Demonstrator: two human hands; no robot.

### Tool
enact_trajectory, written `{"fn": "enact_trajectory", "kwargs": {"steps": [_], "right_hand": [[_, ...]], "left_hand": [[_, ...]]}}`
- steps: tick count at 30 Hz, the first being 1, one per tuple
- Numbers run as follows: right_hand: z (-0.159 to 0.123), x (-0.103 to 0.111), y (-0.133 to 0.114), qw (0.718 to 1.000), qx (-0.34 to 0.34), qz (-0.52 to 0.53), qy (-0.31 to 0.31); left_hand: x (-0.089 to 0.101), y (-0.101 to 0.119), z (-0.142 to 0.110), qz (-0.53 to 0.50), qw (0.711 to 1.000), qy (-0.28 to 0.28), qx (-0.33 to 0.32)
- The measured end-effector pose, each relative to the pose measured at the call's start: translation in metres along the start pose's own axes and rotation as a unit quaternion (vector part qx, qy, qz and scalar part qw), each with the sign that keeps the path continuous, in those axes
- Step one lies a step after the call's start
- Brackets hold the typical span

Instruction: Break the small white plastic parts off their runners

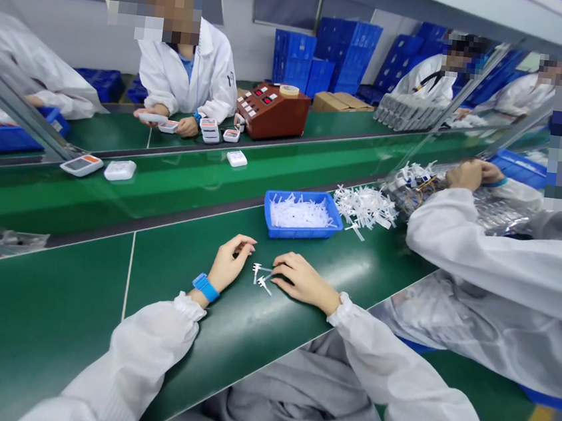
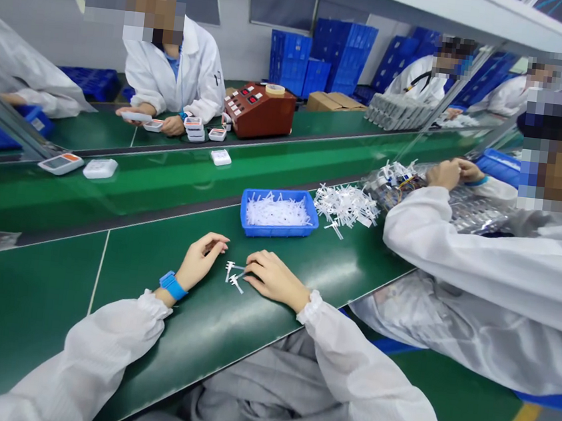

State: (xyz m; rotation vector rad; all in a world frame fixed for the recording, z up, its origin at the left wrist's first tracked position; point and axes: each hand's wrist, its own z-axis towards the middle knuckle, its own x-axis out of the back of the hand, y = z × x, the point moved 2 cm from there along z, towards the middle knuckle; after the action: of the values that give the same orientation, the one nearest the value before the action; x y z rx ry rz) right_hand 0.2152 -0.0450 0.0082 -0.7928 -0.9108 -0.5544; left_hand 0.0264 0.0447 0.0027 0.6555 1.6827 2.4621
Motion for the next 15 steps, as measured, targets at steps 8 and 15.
{"fn": "enact_trajectory", "kwargs": {"steps": [8,15], "right_hand": [[0.006,-0.001,-0.003,0.999,-0.027,0.025,-0.009],[0.002,0.0,0.005,0.982,-0.066,0.103,0.141]], "left_hand": [[-0.003,0.01,-0.002,0.029,0.999,-0.039,-0.022],[-0.004,0.018,-0.007,0.056,0.984,-0.146,-0.085]]}}
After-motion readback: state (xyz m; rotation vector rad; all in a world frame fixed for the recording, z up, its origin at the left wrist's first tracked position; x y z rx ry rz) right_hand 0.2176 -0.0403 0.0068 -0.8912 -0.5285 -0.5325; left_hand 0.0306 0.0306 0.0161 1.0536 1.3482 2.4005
